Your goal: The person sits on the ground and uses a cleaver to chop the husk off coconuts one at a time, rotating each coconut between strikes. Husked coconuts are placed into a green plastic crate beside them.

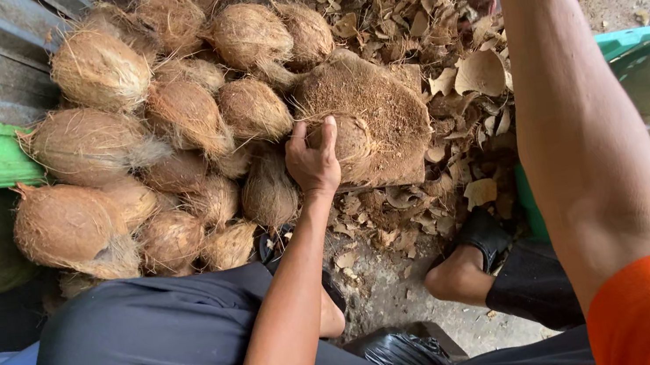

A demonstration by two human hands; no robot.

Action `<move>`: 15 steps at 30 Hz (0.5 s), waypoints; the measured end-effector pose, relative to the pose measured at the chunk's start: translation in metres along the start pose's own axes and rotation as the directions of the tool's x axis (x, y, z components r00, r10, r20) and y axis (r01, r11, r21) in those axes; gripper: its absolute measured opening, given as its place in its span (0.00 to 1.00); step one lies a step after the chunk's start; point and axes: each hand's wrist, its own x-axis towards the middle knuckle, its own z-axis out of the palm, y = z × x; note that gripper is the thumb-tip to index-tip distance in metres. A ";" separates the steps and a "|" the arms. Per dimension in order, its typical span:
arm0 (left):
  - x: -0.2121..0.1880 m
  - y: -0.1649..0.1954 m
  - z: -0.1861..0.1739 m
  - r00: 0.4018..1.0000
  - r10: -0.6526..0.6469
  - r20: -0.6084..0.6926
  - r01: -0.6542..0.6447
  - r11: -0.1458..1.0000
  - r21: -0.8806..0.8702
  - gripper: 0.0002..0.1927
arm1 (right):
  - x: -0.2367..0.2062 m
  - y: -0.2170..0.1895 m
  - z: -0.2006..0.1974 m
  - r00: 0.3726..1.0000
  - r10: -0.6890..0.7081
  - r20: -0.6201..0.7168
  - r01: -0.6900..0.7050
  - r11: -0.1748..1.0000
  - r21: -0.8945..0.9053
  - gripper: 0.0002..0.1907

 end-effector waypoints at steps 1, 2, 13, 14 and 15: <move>0.000 0.000 0.001 1.000 -0.018 0.019 0.018 1.000 0.010 0.33 | -0.007 -0.009 0.000 0.998 0.041 0.045 -0.039 0.998 -0.049 0.20; 0.000 0.000 0.002 0.998 -0.038 0.040 0.037 0.999 0.020 0.33 | -0.029 -0.016 0.000 0.998 -0.055 -0.016 0.057 0.960 0.273 0.19; 0.027 0.024 0.000 0.996 -0.032 0.087 0.040 0.994 -0.102 0.34 | -0.330 -0.084 0.062 0.849 0.388 0.358 -0.523 0.522 0.674 0.10; 0.027 0.030 0.001 0.985 -0.088 0.151 0.104 0.989 -0.101 0.33 | -0.333 -0.085 0.060 0.845 0.393 0.362 -0.529 0.524 0.667 0.11; 0.026 0.033 0.002 0.965 -0.149 0.216 0.171 0.981 -0.090 0.32 | -0.336 -0.084 0.057 0.863 0.399 0.310 -0.494 0.535 0.686 0.11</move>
